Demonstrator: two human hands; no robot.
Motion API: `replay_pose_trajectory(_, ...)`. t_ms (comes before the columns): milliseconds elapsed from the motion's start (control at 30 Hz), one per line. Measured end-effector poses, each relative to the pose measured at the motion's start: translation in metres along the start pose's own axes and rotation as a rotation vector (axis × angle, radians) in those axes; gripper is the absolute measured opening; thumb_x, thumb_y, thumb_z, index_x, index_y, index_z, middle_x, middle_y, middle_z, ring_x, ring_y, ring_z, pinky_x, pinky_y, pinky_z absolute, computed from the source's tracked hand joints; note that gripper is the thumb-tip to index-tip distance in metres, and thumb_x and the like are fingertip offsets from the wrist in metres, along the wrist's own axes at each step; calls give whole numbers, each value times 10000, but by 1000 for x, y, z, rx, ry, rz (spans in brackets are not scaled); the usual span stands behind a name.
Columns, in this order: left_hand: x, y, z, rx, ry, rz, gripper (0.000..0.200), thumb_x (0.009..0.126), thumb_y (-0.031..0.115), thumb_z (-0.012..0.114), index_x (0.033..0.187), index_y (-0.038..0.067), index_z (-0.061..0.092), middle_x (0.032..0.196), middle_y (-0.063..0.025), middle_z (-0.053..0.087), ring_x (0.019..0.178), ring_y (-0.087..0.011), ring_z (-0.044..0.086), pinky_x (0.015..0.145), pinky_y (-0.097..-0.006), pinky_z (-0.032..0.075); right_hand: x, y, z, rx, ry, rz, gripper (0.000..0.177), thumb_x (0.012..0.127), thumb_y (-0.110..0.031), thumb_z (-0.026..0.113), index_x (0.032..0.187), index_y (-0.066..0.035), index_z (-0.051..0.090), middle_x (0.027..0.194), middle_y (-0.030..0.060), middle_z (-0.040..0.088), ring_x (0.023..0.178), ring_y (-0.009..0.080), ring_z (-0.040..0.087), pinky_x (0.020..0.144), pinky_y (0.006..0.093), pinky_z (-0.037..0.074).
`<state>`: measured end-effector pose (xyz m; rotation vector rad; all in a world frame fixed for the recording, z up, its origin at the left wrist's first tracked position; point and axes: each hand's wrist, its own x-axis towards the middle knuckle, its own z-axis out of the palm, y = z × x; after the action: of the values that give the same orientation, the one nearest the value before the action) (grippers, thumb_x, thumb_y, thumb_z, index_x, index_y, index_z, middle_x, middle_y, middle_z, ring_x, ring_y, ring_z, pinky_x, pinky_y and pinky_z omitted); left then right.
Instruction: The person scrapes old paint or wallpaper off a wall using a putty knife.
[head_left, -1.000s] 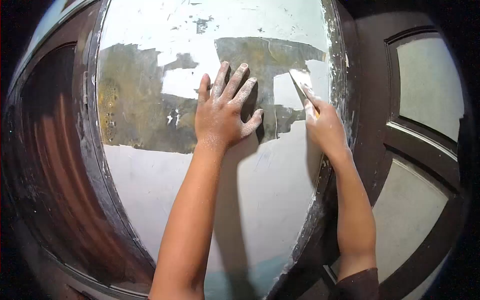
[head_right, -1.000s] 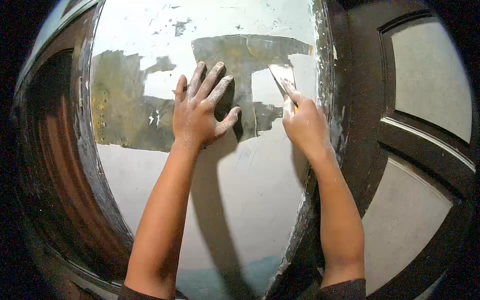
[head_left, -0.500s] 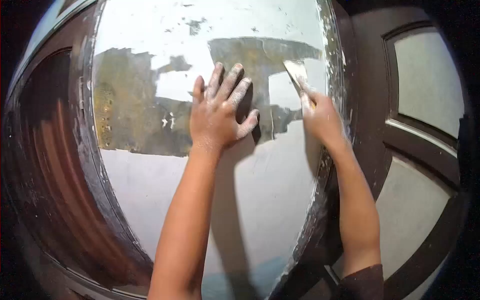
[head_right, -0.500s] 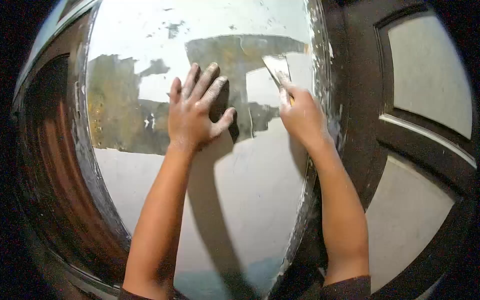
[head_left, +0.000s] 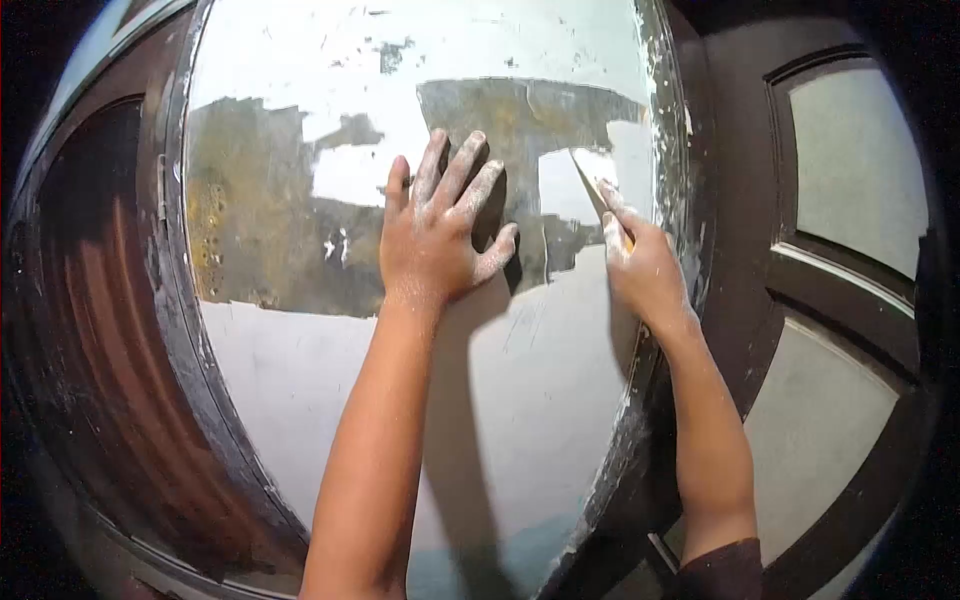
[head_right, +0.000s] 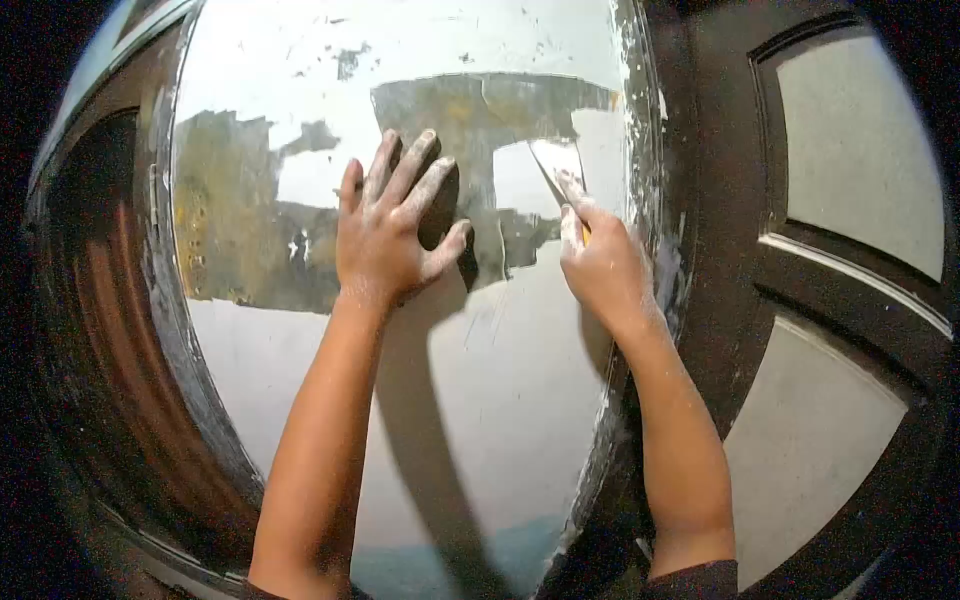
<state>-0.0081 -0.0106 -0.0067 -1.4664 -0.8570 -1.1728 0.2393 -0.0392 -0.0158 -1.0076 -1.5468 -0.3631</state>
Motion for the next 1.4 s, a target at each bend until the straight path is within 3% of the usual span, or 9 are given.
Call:
replay_pose_trajectory(167, -1, -1, 2, -4, 12, 7, 655, 851, 545, 719, 1445, 277, 649, 1663, 24, 449, 1571, -279, 341, 1289, -547, 180, 29, 26, 13, 59, 70, -115, 395, 1039, -249, 571, 1396, -111, 669, 1115, 293, 712, 1016, 469, 706, 891, 460, 562)
replay_pose_trajectory(467, -1, 1, 2, -11, 22, 1, 650, 848, 544, 721, 1436, 277, 651, 1664, 33, 445, 1567, -272, 350, 1303, -517, 145, 20, 2, 0, 13, 27, -51, 432, 1044, -215, 541, 1465, -160, 621, 1131, 298, 704, 988, 452, 708, 903, 461, 548)
replay_pose_trajectory(500, -1, 1, 2, -19, 37, 5, 633, 844, 543, 717, 1410, 263, 665, 1643, 31, 463, 1562, -265, 353, 1292, -537, 168, 19, 7, 3, 2, 84, -144, 432, 1041, -214, 544, 1462, -160, 623, 1142, 290, 707, 1006, 454, 704, 914, 456, 547)
replay_pose_trajectory(633, -2, 1, 1, -22, 36, 3, 630, 843, 548, 717, 1405, 267, 669, 1643, 32, 464, 1564, -262, 350, 1294, -534, 159, 26, 9, 0, -1, 27, -64, 433, 1045, -213, 534, 1464, -142, 618, 1226, 265, 699, 1100, 449, 692, 948, 441, 549)
replay_pose_trajectory(1067, 0, 1, 1, 0, 6, -6, 652, 843, 554, 731, 1437, 295, 654, 1662, 41, 449, 1571, -268, 342, 1302, -516, 153, 29, 9, 5, 43, 34, -70, 415, 1048, -223, 539, 1430, -96, 638, 1254, 279, 687, 1116, 456, 686, 966, 462, 548)
replay_pose_trajectory(1100, -1, 2, 0, 6, -8, -13, 654, 846, 554, 728, 1441, 294, 650, 1666, 43, 442, 1569, -266, 344, 1302, -515, 152, 16, 9, 4, 24, 76, -149, 438, 1045, -223, 537, 1463, -120, 613, 1315, 254, 668, 1162, 440, 674, 995, 461, 537)
replay_pose_trajectory(1133, -1, 2, -1, 7, -6, -13, 654, 846, 554, 728, 1441, 294, 650, 1666, 43, 442, 1569, -266, 344, 1302, -515, 152, 9, 4, 1, -3, -8, -1, 459, 1043, -223, 530, 1494, -159, 589, 1354, 237, 655, 1203, 433, 658, 1026, 463, 520)
replay_pose_trajectory(1200, -1, 2, -1, 4, -17, -15, 652, 850, 549, 729, 1443, 291, 648, 1672, 42, 434, 1570, -265, 343, 1302, -514, 150, 9, 15, 7, 11, -19, 1, 464, 1041, -216, 526, 1500, -187, 588, 1337, 246, 662, 1208, 434, 657, 1037, 466, 512)
replay_pose_trajectory(1400, -1, 1, 1, -28, 10, -5, 639, 859, 545, 721, 1436, 281, 649, 1672, 42, 434, 1572, -262, 340, 1303, -528, 148, 17, 20, 9, 79, 64, -145, 441, 1048, -218, 529, 1476, -147, 606, 1305, 276, 667, 1172, 450, 668, 1003, 459, 529)
